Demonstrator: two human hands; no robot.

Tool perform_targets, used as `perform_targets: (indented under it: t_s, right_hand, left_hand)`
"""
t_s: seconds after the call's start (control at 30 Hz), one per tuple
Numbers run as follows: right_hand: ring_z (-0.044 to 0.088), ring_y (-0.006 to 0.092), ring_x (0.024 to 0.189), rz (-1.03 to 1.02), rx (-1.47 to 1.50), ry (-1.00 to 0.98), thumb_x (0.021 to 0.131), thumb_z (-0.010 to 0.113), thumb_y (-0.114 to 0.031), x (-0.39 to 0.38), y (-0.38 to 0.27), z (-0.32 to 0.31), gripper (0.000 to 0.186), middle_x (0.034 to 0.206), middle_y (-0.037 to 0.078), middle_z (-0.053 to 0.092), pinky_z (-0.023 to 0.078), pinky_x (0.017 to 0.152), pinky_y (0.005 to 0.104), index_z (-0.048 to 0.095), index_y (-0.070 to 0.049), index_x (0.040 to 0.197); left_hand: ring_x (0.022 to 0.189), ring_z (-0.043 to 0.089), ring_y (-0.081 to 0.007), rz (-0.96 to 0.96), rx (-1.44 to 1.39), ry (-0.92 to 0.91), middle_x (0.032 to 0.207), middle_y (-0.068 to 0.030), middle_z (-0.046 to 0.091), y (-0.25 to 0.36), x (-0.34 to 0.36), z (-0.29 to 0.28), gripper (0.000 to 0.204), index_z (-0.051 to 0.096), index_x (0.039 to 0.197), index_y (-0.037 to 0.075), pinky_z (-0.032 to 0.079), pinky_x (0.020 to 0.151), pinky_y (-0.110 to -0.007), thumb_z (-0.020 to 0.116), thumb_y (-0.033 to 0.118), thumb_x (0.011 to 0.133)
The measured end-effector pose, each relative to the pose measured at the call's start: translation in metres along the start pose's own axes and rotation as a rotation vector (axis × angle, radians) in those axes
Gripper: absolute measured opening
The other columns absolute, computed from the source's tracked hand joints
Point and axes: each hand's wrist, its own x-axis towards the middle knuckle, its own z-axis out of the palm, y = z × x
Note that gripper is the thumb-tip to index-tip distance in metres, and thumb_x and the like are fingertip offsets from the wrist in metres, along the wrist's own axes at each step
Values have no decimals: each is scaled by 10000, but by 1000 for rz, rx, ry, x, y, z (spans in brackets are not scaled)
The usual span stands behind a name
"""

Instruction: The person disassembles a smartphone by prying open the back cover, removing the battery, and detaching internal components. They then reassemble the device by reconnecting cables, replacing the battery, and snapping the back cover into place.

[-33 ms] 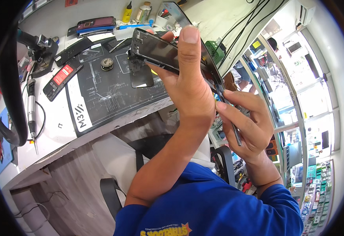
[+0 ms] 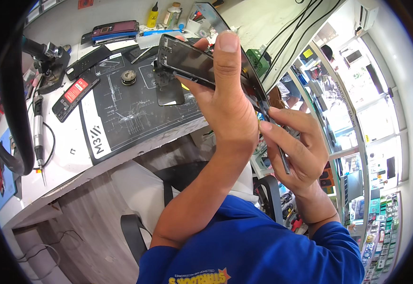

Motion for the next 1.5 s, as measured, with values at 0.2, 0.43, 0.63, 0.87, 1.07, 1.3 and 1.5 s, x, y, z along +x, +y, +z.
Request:
perform_targets:
  t_s: [0.2, 0.43, 0.63, 0.87, 1.07, 1.3, 1.5]
  right_hand:
    - [699, 273, 963, 55, 19, 51, 793, 800, 106, -2, -3, 4, 380, 1149, 183, 722, 547, 837, 349, 786, -35, 1145]
    - [709, 273, 934, 61, -39, 57, 723, 842, 55, 3, -4, 6, 449, 1123, 174, 713, 585, 791, 337, 804, -51, 1157]
    - [702, 249, 887, 87, -56, 72, 718, 813, 73, 4, -5, 8, 462, 1117, 156, 719, 586, 758, 325, 808, -62, 1159]
    - [701, 243, 891, 66, -48, 93, 715, 807, 87, 4, -6, 8, 470, 1121, 158, 724, 591, 752, 319, 812, -72, 1157]
    - [696, 241, 884, 78, -10, 117, 716, 815, 87, 5, -8, 9, 472, 1134, 155, 726, 589, 739, 309, 813, -81, 1158]
    - [692, 234, 878, 91, -18, 132, 717, 825, 84, 6, -8, 12, 476, 1125, 142, 730, 582, 722, 306, 815, -93, 1159]
    - [693, 236, 885, 86, -30, 135, 726, 817, 80, 6, -8, 13, 475, 1119, 135, 730, 578, 722, 310, 810, -95, 1167]
  left_hand:
    - [1046, 556, -124, -78, -61, -113, 1190, -59, 538, 6, -7, -2, 649, 389, 1409, 64, 473, 941, -294, 807, 279, 960]
    - [1045, 544, -112, -66, -48, -92, 1164, -53, 538, 7, -5, 0, 635, 401, 1386, 55, 458, 943, -276, 808, 290, 959]
    - [1021, 528, -104, -73, -45, -104, 1151, -44, 514, 6, -6, -1, 602, 421, 1359, 51, 450, 925, -266, 806, 289, 962]
    - [1003, 542, -107, -57, -44, -112, 1150, -49, 520, 9, -7, 0, 593, 432, 1342, 44, 462, 916, -275, 807, 299, 960]
    - [976, 610, -126, -17, 9, -65, 1105, -42, 611, 7, -7, 2, 492, 558, 1255, 62, 520, 895, -300, 791, 369, 950]
    - [1001, 626, -137, 36, 31, -57, 1084, -44, 647, 6, -7, 2, 473, 610, 1236, 63, 534, 907, -313, 792, 385, 941]
    - [1019, 613, -144, 21, 43, -56, 1117, -64, 632, 5, -7, 2, 539, 573, 1283, 47, 526, 915, -321, 801, 389, 933]
